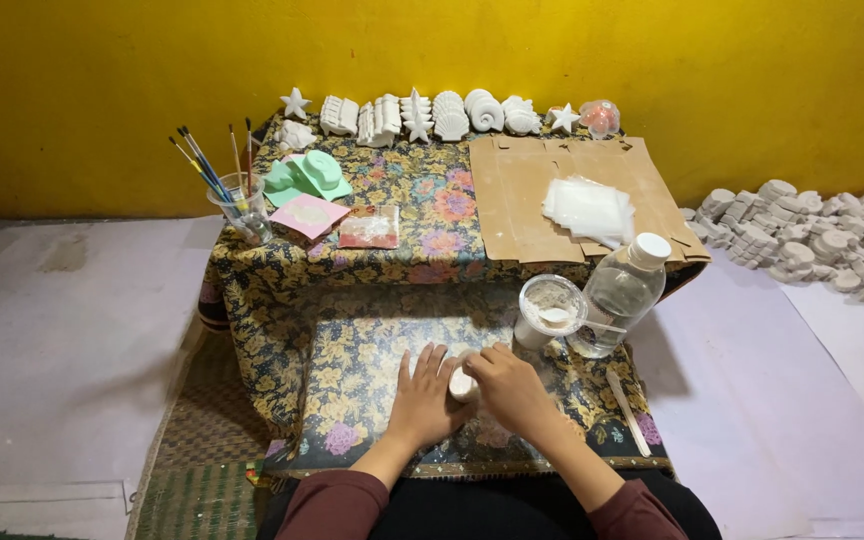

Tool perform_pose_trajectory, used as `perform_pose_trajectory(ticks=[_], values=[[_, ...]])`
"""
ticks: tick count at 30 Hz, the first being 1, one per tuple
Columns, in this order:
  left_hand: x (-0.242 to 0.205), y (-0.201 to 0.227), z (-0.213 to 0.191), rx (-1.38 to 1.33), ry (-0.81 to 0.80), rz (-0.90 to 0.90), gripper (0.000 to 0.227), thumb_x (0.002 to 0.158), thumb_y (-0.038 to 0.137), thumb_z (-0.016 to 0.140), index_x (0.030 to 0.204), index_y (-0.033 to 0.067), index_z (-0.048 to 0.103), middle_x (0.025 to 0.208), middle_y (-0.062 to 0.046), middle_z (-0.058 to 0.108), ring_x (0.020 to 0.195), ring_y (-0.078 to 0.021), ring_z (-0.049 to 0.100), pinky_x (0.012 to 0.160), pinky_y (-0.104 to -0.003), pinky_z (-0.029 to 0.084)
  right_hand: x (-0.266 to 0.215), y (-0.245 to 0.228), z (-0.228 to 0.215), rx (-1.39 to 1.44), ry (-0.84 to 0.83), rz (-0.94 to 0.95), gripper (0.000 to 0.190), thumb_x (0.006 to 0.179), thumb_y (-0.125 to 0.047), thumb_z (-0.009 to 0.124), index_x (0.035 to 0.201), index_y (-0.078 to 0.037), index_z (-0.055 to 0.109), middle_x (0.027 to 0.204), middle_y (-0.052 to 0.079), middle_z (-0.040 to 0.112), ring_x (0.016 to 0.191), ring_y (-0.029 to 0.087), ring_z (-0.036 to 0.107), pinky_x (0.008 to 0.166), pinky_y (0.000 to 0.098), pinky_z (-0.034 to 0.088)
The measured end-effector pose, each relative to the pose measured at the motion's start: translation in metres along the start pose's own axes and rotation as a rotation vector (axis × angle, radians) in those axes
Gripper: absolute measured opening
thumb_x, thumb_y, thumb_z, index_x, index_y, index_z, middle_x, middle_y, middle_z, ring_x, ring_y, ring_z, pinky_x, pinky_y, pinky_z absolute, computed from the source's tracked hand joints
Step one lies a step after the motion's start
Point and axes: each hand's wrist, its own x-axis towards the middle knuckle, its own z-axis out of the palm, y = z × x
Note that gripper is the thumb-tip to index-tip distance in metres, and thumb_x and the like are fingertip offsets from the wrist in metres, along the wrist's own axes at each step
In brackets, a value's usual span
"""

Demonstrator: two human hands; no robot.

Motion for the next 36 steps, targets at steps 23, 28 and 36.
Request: perform_pose_trajectory(ticks=[23, 28, 36], values=[[0.001, 0.001, -0.002, -0.04, 0.029, -0.011, 0.087, 0.085, 0.077, 0.051, 0.141, 0.0117, 0.043, 0.147, -0.021, 0.043, 0.144, -0.0415, 0.027, 0.115, -0.065, 0.006, 0.003, -0.012, -0.019, 0.601, 0.344, 0.553, 0.017, 0.092, -0.014, 0.064, 0.096, 0.0, 0.073, 0.066, 0.007, 0.073, 0.047, 0.011, 0.056, 0.041, 0.0215, 0.04], [0.002, -0.002, 0.003, -0.013, -0.035, -0.012, 0.095, 0.086, 0.083, 0.038, 0.144, 0.0084, 0.04, 0.15, -0.024, 0.039, 0.146, -0.043, 0.023, 0.116, -0.067, 0.002, -0.004, 0.005, 0.015, 0.579, 0.297, 0.396, 0.012, 0.093, -0.007, 0.061, 0.096, -0.002, 0.071, 0.07, 0.006, 0.072, 0.047, 0.01, 0.053, 0.039, 0.0183, 0.039], [0.001, 0.0, -0.003, -0.037, -0.004, -0.019, 0.087, 0.086, 0.075, 0.048, 0.142, 0.009, 0.042, 0.148, -0.022, 0.042, 0.146, -0.0409, 0.026, 0.115, -0.064, 0.006, -0.003, -0.01, -0.037, 0.311, 0.221, 0.011, 0.006, 0.084, -0.002, 0.066, 0.087, -0.008, 0.067, 0.075, 0.0, 0.068, 0.063, 0.014, 0.055, 0.058, 0.0273, 0.046]])
